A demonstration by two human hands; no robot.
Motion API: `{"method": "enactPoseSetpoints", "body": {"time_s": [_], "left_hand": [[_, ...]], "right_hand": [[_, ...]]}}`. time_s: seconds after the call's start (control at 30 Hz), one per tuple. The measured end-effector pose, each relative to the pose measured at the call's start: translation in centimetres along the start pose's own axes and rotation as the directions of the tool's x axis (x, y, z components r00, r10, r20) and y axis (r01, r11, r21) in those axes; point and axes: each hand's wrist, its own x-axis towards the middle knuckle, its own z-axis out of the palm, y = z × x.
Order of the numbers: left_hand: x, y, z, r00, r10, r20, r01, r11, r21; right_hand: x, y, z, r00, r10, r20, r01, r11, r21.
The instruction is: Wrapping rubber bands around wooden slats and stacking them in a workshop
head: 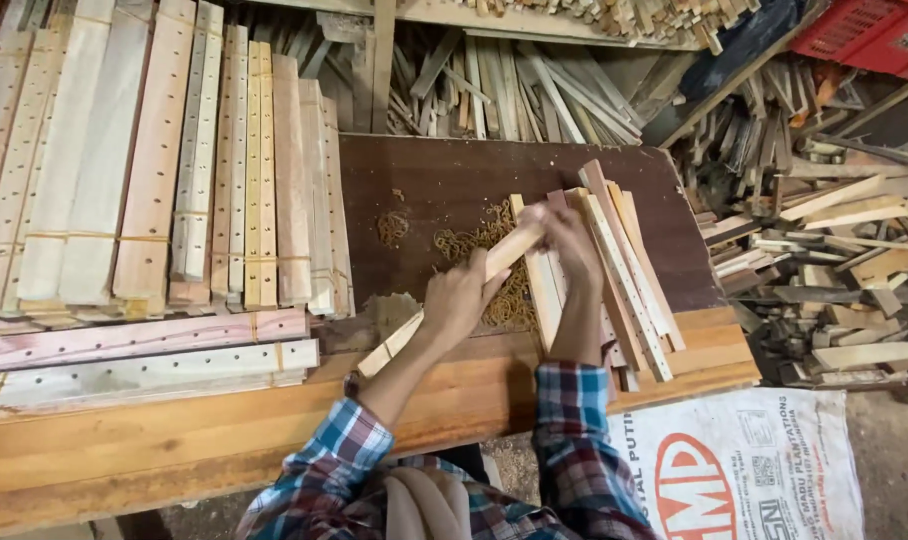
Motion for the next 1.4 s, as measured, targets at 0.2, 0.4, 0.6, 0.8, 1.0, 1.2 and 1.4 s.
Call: {"method": "enactPoseSetpoints", "body": {"time_s": [0.2,0.4,0.6,0.8,1.0,1.2,1.4], "left_hand": [[-0.9,1.8,-3.7,0.994,-0.086,-0.074,0.079,0.993,-0.093],[-2.4,3.5,-0.4,1.0,-0.02,0.023,0.023,0.991,-0.133],[-4.3,3.3,2.3,0.958,0.278,0.075,-0.274,0.96,-0.058],[-5.5,3.5,1.5,0.916,0.386,0.109,-0.377,0.922,-0.093],[-2.1,2.4,4.3,0.801,0.591,0.091,-0.598,0.788,0.148],[-4.9,2.1,-12.7,0.762,0.647,-0.005,-0.548,0.649,0.528],[-10.7,-0.7,-30.5,0.885,0.182,-0.429,-0.389,0.796,-0.464]], "right_hand": [[-9.1,-0.7,0.1,0.797,0.14,0.588,-0.078,0.989,-0.129],[-12.6,-1.2,1.8,0.973,-0.219,0.065,-0.102,-0.163,0.981],[-11.8,-7.5,-2.6,0.976,0.215,-0.039,-0.208,0.968,0.141],[-13.8,-5.6,-7.5,0.926,0.099,0.364,0.017,0.953,-0.302],[-16.6,-9.1,-5.2,0.89,0.227,0.395,-0.113,0.95,-0.293],[-15.9,-14.0,5.5,0.976,0.065,0.208,0.078,0.789,-0.609],[-12.3,-21.5,22.8,0.927,-0.315,0.202,0.354,0.913,-0.203]]}}
